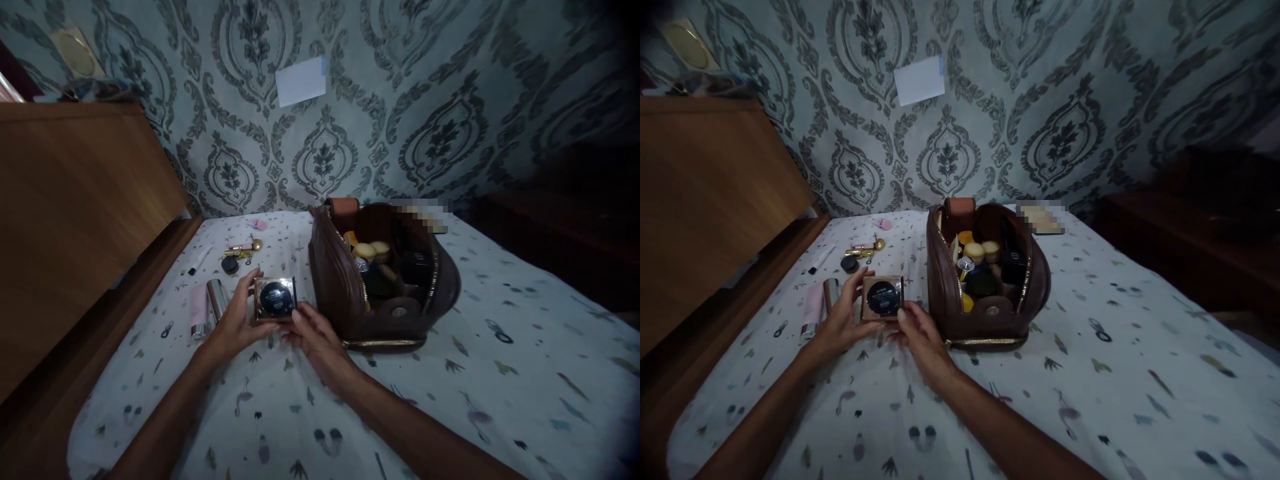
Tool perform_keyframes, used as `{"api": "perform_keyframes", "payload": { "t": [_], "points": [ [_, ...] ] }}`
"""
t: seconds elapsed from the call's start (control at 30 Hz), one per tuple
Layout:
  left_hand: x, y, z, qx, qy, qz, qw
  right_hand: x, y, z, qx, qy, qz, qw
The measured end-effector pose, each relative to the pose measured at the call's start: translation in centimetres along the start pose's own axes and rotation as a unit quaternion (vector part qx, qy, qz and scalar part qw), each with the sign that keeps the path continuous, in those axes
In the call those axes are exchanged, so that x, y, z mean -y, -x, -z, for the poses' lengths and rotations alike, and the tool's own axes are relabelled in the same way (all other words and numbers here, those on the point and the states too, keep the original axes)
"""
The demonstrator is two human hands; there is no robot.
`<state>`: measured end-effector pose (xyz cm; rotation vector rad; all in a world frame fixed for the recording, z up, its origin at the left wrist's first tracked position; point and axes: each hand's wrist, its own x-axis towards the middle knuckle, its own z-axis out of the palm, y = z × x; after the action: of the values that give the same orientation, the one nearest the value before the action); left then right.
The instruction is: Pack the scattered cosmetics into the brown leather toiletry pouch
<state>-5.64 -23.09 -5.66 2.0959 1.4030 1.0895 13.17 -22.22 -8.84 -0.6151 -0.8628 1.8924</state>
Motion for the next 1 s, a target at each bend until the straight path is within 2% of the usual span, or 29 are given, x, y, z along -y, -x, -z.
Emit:
{"api": "perform_keyframes", "payload": {
  "t": [0.17, 0.37, 0.63, 0.83, 1.0],
  "points": [
    [0.59, 0.77, 0.24, 0.012, 0.038, 0.028, 0.999, 0.01, -0.09, 0.03, 0.013, 0.018, -0.008, 1.0],
    [0.76, 0.84, 0.51, 0.008, -0.004, -0.011, 1.0, -0.16, -0.19, -0.1, 0.01, 0.016, -0.004, 1.0],
    [0.72, 1.04, 0.54, 0.015, -0.037, -0.025, 0.999, -0.41, -0.22, -0.03, 0.005, 0.024, -0.008, 1.0],
    [0.52, 0.98, 0.58, 0.001, -0.049, -0.046, 0.998, -0.33, -0.28, -0.08, -0.008, 0.019, -0.021, 1.0],
    [0.43, 0.95, 0.54, -0.011, -0.047, -0.044, 0.998, 0.03, -0.15, -0.1, 0.006, 0.042, -0.031, 0.999]
  ]
}}
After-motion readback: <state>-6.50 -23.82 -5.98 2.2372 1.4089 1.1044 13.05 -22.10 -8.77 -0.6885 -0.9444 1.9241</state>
